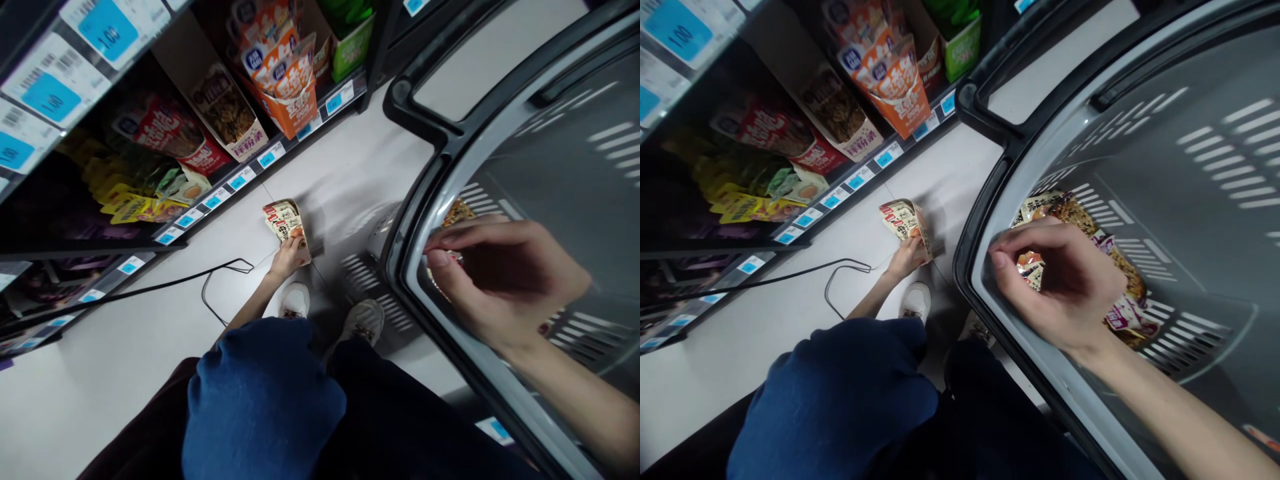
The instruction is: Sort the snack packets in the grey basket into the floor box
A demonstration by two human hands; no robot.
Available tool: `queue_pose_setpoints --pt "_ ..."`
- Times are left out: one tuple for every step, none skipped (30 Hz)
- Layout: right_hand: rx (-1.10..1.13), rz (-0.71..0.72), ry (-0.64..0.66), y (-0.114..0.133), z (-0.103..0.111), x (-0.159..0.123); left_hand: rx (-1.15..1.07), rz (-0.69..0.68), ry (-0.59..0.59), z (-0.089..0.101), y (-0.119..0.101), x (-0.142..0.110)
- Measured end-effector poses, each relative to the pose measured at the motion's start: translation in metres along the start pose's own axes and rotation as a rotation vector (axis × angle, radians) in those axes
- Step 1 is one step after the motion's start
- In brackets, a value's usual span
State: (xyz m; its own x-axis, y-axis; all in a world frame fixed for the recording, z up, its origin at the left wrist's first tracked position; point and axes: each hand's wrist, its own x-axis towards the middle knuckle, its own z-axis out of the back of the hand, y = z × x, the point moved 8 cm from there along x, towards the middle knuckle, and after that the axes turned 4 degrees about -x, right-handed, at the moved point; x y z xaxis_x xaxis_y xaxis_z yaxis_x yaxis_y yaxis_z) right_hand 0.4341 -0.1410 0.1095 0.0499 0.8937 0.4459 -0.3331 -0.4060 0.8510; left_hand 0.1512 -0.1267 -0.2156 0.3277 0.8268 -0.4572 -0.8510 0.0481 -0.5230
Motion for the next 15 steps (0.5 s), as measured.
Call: queue_pose_setpoints --pt "0.003 -0.003 0.001 0.000 0.000 0.000 0.001 0.002 -0.007 0.001 -0.001 0.000" --pt "0.008 -0.007 0.001 0.000 0.000 -0.001 0.002 0.004 -0.014 0.001 -0.002 0.000" --pt "0.015 -0.014 0.000 0.000 0.000 -0.002 0.002 0.005 -0.021 0.002 -0.002 0.000" --pt "0.020 -0.026 -0.007 0.000 0.000 -0.003 0.000 0.004 -0.027 0.003 -0.002 0.001" --pt "0.026 -0.045 -0.015 -0.001 0.001 -0.005 -0.003 0.001 -0.030 0.005 -0.002 0.002" --pt "0.039 -0.072 -0.021 -0.003 0.001 -0.006 -0.008 -0.003 -0.032 0.006 -0.001 0.003" --pt "0.065 -0.100 -0.029 -0.006 0.001 -0.006 -0.015 -0.007 -0.034 0.008 -0.001 0.005" --pt "0.102 -0.124 -0.040 -0.010 0.002 -0.004 -0.025 -0.011 -0.036 0.011 -0.001 0.006" --pt "0.150 -0.139 -0.059 -0.015 0.004 -0.001 -0.039 -0.014 -0.038 0.014 -0.001 0.007" --pt "0.198 -0.156 -0.083 -0.023 0.008 0.003 -0.056 -0.014 -0.044 0.018 -0.002 0.008" --pt "0.240 -0.162 -0.107 -0.032 0.013 0.009 -0.074 -0.012 -0.052 0.022 -0.002 0.008" --pt "0.255 -0.179 -0.143 -0.045 0.022 0.015 -0.095 -0.009 -0.060 0.027 -0.003 0.009" --pt "0.236 -0.225 -0.153 -0.062 0.031 0.020 -0.113 -0.003 -0.074 0.032 -0.004 0.010" --pt "0.185 -0.245 -0.134 -0.077 0.040 0.025 -0.127 -0.001 -0.089 0.037 -0.006 0.011" --pt "0.059 -0.296 -0.054 -0.095 0.047 0.028 -0.139 -0.004 -0.096 0.041 -0.008 0.012"
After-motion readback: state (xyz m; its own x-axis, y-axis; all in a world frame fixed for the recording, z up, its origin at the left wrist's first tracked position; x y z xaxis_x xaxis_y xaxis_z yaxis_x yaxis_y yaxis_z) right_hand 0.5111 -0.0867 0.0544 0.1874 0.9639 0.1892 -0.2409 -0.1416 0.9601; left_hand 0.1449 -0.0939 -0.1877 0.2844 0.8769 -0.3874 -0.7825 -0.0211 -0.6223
